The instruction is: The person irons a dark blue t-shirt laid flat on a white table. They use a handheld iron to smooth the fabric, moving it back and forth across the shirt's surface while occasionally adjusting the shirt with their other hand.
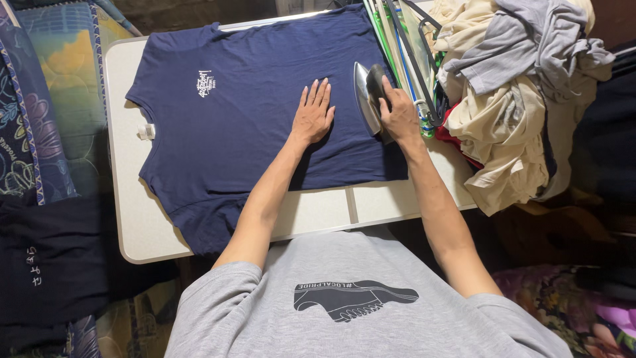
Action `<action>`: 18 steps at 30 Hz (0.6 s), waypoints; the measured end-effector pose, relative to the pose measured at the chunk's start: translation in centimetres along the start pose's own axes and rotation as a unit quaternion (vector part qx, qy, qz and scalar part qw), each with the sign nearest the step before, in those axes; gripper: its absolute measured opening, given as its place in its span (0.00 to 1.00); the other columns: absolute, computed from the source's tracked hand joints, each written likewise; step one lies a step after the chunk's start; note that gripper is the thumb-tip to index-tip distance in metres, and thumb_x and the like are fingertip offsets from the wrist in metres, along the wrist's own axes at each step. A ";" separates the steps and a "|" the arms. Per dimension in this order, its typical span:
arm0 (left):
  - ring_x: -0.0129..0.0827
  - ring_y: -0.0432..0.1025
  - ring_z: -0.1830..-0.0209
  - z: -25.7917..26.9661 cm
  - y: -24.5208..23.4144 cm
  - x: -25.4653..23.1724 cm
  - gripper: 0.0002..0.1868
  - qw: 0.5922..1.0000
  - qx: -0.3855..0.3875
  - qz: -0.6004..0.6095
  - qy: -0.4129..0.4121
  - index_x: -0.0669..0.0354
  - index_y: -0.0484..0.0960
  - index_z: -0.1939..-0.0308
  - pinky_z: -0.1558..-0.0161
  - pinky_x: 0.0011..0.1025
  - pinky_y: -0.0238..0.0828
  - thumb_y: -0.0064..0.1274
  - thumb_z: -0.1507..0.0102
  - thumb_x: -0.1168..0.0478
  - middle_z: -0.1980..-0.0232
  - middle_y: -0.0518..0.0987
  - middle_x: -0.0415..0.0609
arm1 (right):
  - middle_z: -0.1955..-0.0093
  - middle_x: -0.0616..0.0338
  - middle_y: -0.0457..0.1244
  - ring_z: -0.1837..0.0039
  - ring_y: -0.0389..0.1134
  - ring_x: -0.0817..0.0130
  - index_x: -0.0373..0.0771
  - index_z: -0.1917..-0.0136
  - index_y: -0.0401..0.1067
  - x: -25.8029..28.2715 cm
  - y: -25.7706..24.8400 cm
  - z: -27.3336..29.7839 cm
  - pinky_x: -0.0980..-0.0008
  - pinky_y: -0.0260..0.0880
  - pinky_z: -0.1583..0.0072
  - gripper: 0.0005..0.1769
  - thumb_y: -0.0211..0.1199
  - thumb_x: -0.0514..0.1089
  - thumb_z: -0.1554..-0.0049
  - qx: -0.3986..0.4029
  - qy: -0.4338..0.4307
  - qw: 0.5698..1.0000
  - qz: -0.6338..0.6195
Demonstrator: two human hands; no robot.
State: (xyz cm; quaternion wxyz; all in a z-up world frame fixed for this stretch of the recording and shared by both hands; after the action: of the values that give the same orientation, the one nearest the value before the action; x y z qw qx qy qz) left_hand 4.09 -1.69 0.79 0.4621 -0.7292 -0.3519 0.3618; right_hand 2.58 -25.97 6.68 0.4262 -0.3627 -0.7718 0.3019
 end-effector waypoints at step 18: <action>0.56 0.48 0.18 3.2 -1.3 3.0 0.34 0.997 -0.060 0.020 -0.035 0.74 0.58 0.24 0.22 0.53 0.44 0.42 0.25 0.49 0.19 0.56 0.65 | 0.37 0.36 0.67 0.37 0.71 0.43 0.32 0.27 0.66 1.8 -3.5 0.6 0.55 0.70 0.36 0.30 0.68 0.41 0.40 -0.024 0.083 0.990 -0.115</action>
State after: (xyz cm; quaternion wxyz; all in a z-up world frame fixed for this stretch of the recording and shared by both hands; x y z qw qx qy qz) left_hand 2.58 2.61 0.34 0.3975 -0.7494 -0.3741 0.3748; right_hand 0.35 -26.52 9.94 0.5121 -0.3050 -0.7774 0.2012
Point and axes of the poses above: each hand's wrist, its own z-axis away from the middle knuckle, its own y-axis out of the palm, x = y × z, the point moved 4 cm from there along -z, towards the middle knuckle
